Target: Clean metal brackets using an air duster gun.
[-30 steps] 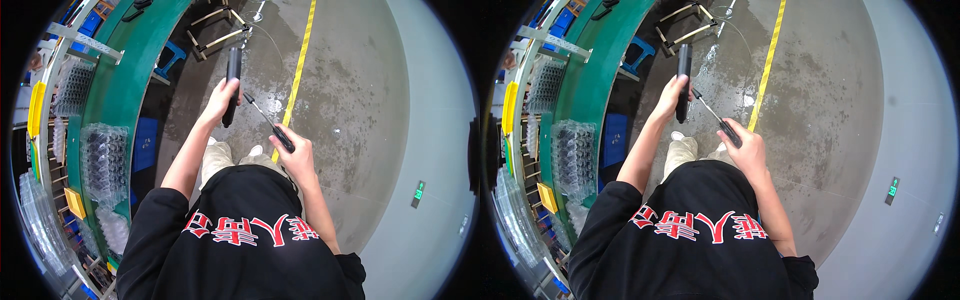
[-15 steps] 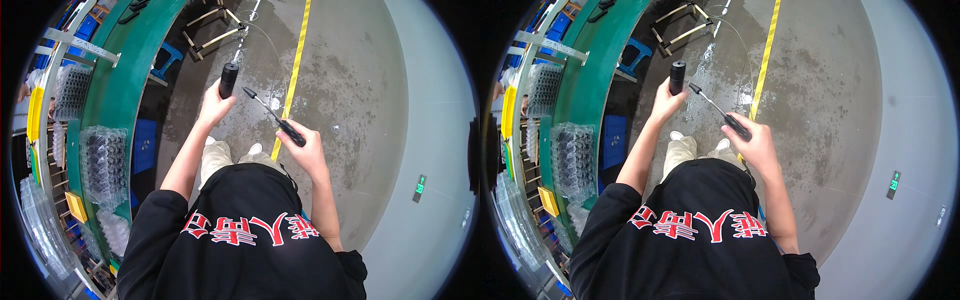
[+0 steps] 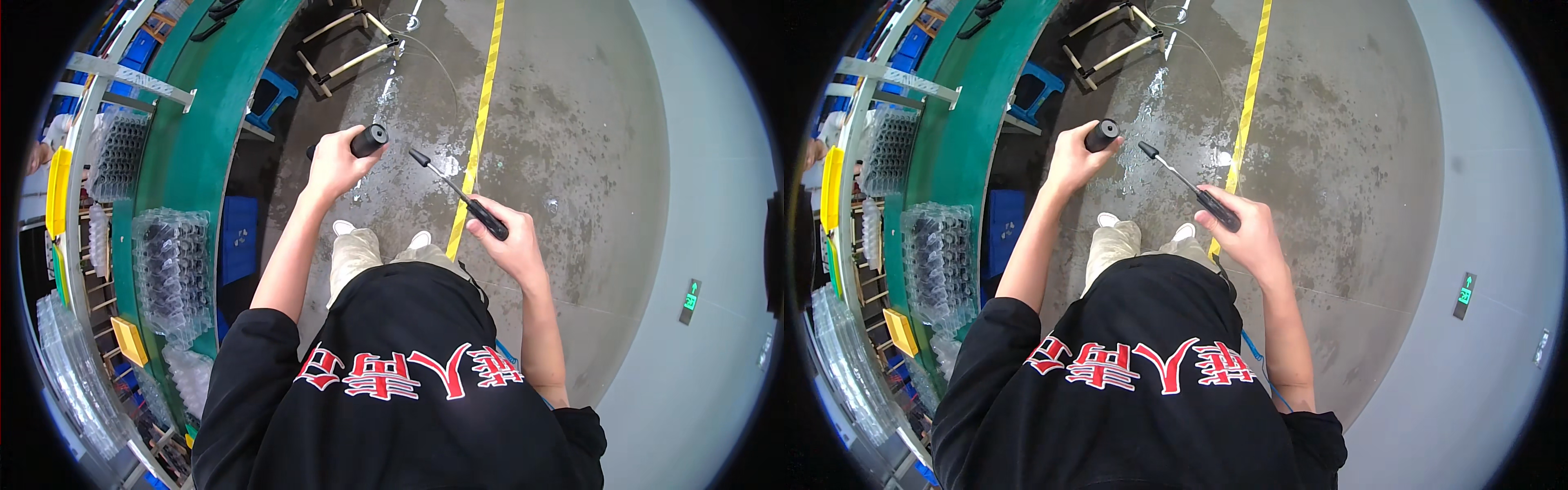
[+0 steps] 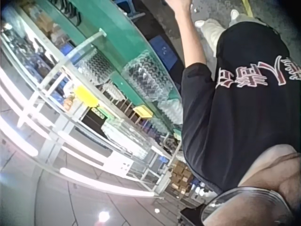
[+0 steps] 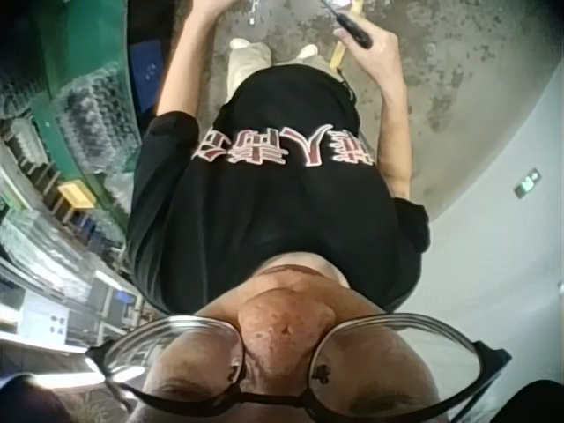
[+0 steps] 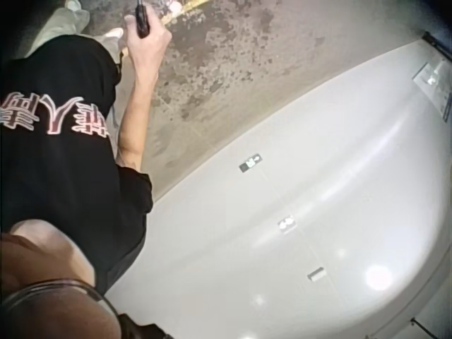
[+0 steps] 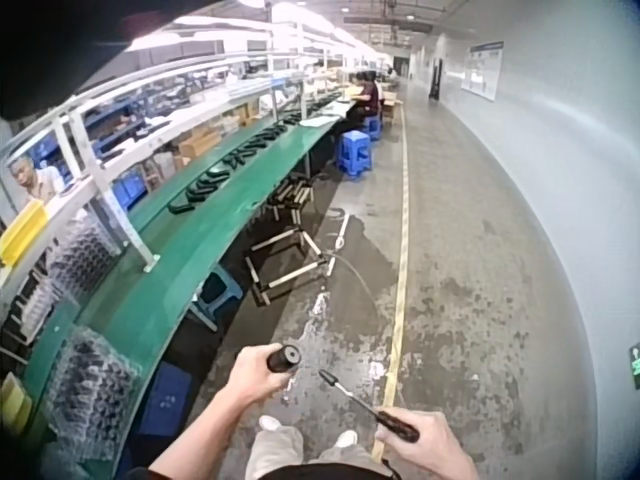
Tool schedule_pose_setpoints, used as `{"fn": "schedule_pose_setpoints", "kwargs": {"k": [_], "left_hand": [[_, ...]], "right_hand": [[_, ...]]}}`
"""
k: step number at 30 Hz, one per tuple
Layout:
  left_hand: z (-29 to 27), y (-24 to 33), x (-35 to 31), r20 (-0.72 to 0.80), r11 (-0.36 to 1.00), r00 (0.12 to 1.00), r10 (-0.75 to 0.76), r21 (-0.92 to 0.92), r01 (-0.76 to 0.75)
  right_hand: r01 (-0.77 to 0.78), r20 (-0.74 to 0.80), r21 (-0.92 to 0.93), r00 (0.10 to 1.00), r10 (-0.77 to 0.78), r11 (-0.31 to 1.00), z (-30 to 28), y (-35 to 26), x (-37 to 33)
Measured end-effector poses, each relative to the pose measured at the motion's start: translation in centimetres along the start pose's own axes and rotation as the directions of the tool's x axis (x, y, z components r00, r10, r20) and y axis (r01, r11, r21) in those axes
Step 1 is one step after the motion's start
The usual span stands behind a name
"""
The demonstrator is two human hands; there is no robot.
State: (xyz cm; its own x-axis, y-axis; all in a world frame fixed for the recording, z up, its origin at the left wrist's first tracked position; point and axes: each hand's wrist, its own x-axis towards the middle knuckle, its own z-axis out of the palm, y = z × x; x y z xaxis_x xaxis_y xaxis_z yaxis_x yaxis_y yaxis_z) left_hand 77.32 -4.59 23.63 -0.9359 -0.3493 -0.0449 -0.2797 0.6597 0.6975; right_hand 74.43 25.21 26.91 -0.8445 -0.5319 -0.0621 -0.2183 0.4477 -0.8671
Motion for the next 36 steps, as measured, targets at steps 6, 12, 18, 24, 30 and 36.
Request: {"fn": "schedule_pose_setpoints", "kwargs": {"k": [6, 12, 18, 24, 30, 36], "left_hand": [[0.1, -1.2, 0.9, 0.002, 0.984, 0.990, 0.139, 0.111, -0.138], [0.5, -1.3, 1.7, 0.001, 0.943, 0.961, 0.277, 0.191, -0.272], [0.8, -2.0, 1.2, 0.030, 0.943, 0.957, 0.287, 0.164, -0.288], [1.2, -2.3, 0.7, 0.018, 0.961, 0.972, 0.235, 0.143, -0.235], [1.3, -3.3, 0.3, 0.020, 0.953, 0.965, 0.262, 0.155, -0.262], [0.7, -2.3, 0.0, 0.027, 0.978, 0.977, 0.210, -0.022, -0.209]], "right_hand": [[-0.076, 0.005, 0.005, 0.997, 0.076, 0.997, 0.0, -0.6, 0.0], [-0.097, 0.009, 0.009, 0.995, 0.097, 0.995, -0.2, -1.1, 0.2], [-0.074, 0.035, 0.037, 0.997, 0.073, 0.997, 0.3, -1.5, 0.8], [-0.142, 0.058, -0.020, 0.988, 0.143, 0.990, 0.7, -1.6, 1.7], [-0.128, 0.115, -0.008, 0.985, 0.128, 0.992, 1.0, -2.1, 2.0], [-0.165, 0.125, -0.014, 0.978, 0.165, 0.986, 1.0, -2.7, 2.3]]}}
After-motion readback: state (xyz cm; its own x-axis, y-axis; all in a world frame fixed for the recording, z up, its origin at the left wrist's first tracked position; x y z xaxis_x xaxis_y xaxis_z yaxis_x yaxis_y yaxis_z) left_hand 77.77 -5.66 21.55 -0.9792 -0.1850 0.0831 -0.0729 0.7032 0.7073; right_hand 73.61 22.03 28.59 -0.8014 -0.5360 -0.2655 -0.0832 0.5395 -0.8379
